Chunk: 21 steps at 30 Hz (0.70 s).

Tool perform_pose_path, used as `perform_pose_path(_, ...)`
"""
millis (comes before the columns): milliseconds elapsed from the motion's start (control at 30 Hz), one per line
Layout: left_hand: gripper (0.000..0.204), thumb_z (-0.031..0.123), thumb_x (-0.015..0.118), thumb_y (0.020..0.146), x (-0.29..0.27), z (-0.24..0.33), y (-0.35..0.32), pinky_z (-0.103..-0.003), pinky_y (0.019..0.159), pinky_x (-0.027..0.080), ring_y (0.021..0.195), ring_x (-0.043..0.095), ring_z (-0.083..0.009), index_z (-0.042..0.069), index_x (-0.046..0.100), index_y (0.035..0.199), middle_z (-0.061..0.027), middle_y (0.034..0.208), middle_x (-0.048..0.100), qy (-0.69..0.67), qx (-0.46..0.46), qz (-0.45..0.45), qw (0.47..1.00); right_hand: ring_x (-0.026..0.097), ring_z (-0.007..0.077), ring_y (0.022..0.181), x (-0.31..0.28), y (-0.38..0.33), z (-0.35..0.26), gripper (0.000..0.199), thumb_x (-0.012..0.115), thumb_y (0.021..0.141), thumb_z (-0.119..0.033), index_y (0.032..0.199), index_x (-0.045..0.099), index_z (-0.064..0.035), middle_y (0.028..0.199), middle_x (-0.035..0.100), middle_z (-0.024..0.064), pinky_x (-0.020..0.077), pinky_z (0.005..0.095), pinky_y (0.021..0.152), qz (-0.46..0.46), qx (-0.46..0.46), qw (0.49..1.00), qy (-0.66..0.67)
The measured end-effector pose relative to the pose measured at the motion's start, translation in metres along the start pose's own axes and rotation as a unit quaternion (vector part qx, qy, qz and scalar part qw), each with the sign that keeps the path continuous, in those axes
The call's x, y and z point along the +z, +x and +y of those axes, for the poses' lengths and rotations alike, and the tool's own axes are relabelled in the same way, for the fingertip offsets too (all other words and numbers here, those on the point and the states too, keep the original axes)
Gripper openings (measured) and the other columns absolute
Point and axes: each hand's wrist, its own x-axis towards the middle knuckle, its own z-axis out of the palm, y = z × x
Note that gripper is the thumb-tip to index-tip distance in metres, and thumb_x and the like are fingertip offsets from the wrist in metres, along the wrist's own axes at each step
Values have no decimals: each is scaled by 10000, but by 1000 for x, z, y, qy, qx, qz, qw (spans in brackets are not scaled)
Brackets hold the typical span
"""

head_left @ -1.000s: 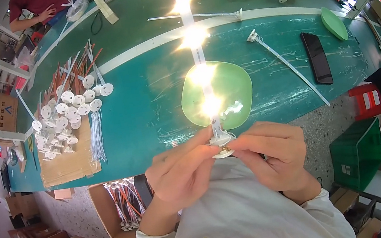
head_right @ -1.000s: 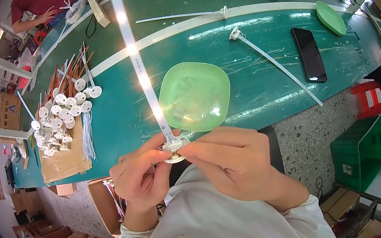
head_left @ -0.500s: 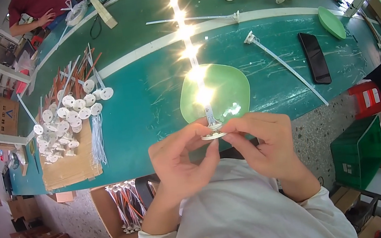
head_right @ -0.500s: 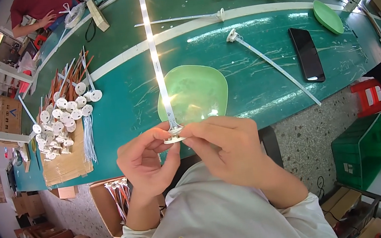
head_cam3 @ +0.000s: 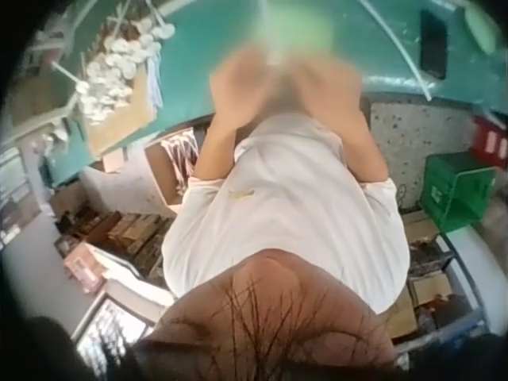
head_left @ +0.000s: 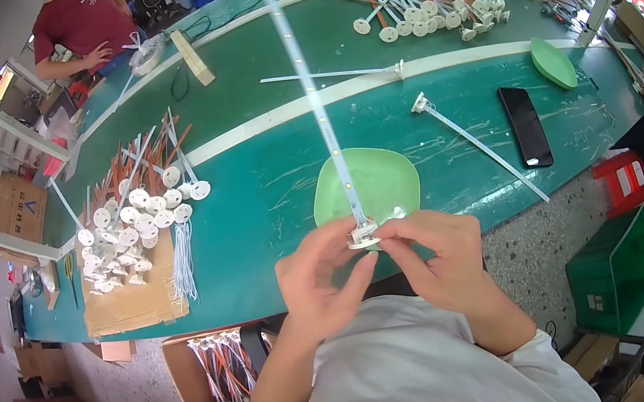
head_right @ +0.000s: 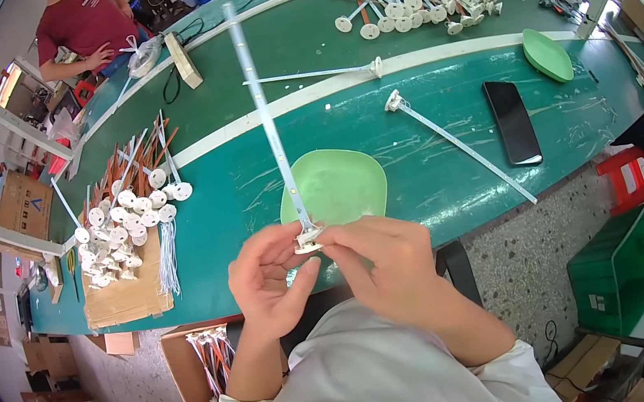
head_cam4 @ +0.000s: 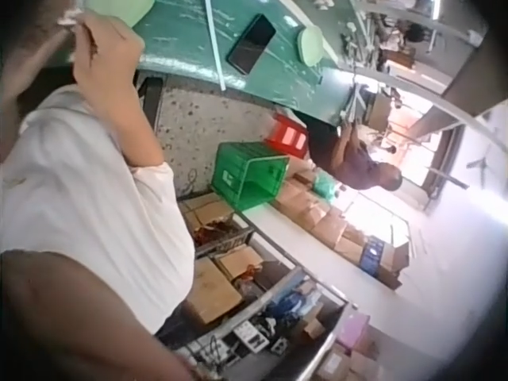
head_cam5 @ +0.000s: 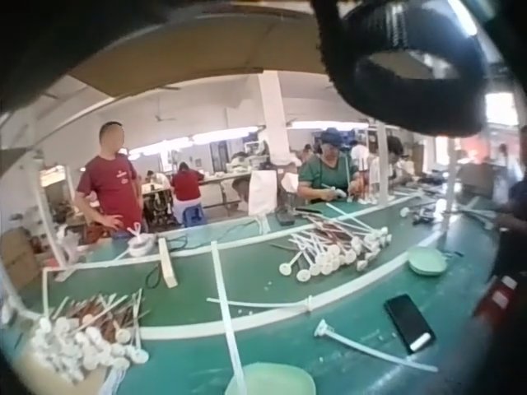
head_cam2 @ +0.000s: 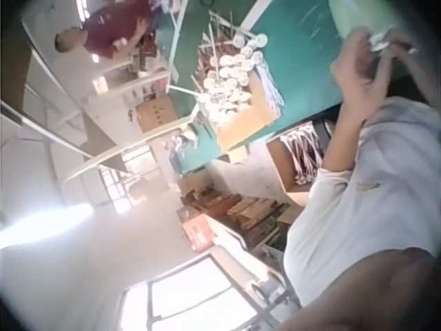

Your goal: Assembling LED strips onto plastic bases and bundling them together with rubber bands on a production line.

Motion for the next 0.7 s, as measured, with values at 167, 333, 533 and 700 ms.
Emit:
perform_pose_path(167, 403, -131, 608, 848, -17, -13, 1, -213, 706, 520, 869, 655, -114, -74, 594, 1247, -143, 983, 705, 155, 36, -139, 978, 700, 190, 704, -5, 1, 6, 141, 676, 793, 76, 918, 710, 21, 787, 707, 132, 530, 257, 624, -20, 24, 999, 38)
perform_pose_path(333, 386, -102, 611, 868, -6, -19, -5, -180, 637, 467, 739, 617, -67, -64, 597, 1252, -120, 978, 712, 101, 4, -27, 995, 708, 187, 734, 5, -11, 12, 117, 659, 817, 89, 926, 692, 64, 843, 715, 156, 560, 249, 657, 55, 94, 981, 160)
perform_pose_path(533, 430, -117, 624, 823, 8, -2, -2, -221, 649, 487, 665, 642, -143, -62, 601, 1248, -157, 859, 705, 125, 14, -19, 992, 713, 200, 729, 7, -16, 10, 120, 654, 818, 97, 926, 687, 58, 863, 717, 162, 566, 253, 647, 81, -26, 995, 50)
perform_pose_path(700, 463, -131, 634, 796, 3, 5, -6, -221, 644, 497, 679, 673, -197, -70, 592, 1253, -183, 870, 702, 238, 94, -66, 965, 709, 232, 716, -1, -17, 4, 128, 679, 783, 103, 895, 683, 42, 845, 717, 149, 557, 268, 621, 100, -109, 988, -39)
